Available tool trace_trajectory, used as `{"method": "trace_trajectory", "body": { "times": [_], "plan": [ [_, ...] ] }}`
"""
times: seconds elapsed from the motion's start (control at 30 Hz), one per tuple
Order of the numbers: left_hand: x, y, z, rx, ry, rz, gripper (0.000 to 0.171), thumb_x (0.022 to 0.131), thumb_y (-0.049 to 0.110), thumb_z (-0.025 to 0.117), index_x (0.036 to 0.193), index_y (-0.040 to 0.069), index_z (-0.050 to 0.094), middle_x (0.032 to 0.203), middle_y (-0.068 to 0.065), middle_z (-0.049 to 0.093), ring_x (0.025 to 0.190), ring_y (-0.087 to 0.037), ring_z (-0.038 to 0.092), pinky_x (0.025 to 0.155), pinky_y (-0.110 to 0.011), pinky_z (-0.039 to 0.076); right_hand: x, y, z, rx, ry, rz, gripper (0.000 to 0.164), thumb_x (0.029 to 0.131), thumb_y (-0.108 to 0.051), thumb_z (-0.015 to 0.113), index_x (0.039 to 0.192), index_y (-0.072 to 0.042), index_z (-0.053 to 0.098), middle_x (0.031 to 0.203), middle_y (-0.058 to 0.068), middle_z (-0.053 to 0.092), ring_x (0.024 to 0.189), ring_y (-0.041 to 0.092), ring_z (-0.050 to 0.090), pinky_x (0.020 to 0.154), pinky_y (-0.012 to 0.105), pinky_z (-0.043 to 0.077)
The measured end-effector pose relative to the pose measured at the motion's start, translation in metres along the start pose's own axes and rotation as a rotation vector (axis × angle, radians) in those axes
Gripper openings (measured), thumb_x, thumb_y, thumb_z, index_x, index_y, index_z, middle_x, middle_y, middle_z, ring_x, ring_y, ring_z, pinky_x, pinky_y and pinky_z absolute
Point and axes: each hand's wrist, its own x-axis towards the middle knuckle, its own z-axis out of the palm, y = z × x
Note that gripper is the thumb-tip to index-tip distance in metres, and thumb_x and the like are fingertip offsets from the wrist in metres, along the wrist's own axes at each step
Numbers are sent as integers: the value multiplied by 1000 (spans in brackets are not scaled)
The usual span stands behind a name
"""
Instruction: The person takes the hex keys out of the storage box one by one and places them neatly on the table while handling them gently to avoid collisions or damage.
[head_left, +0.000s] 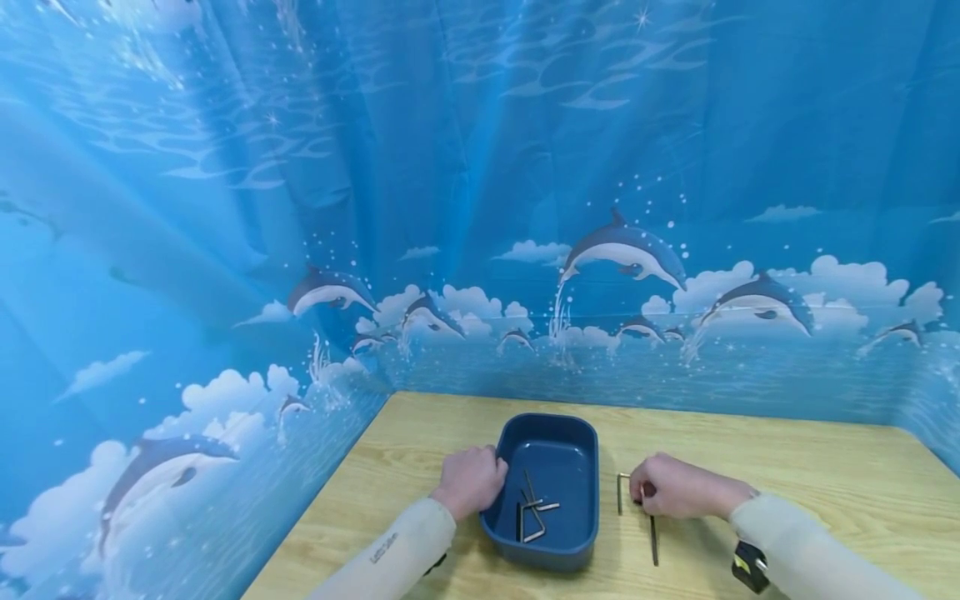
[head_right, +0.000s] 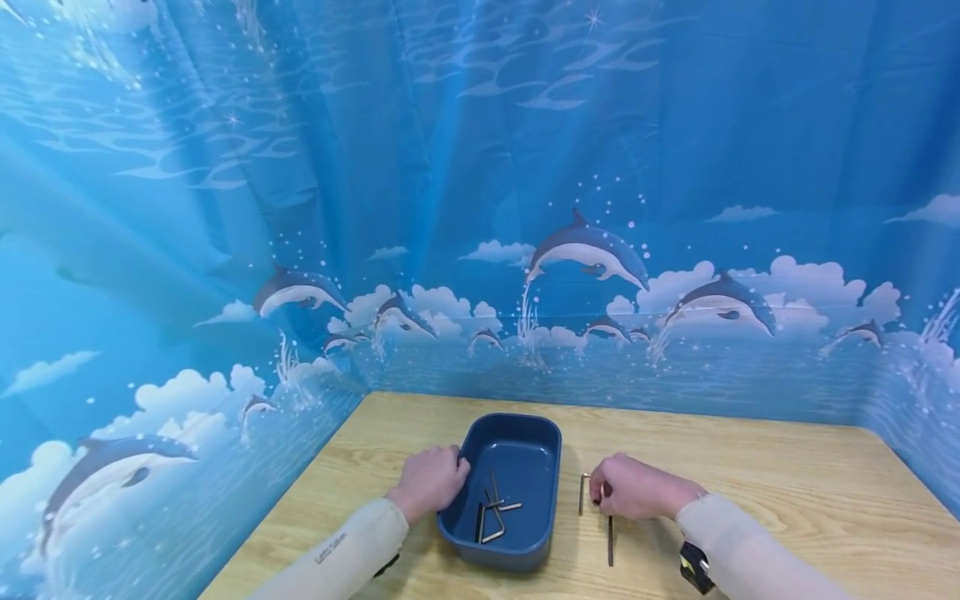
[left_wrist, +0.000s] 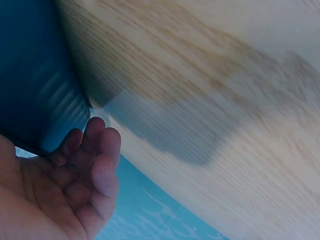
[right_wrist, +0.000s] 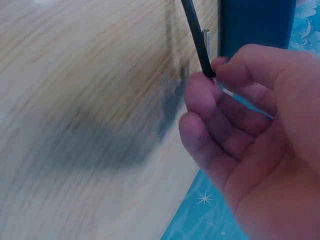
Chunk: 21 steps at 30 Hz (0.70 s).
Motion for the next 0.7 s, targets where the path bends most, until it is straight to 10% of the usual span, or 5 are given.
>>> {"method": "trace_trajectory", "body": {
  "times": [0.7],
  "plan": [
    [0,-1,0,-7,15,20,37,105,36,43,87,12,64,67,-1,51,59,-15,52,56,-37,48,-9,8,7,275,-79,36,19,74,10,59,80,-7,65,65,-3,62,53,10,60,50,25,49]
  ]
}}
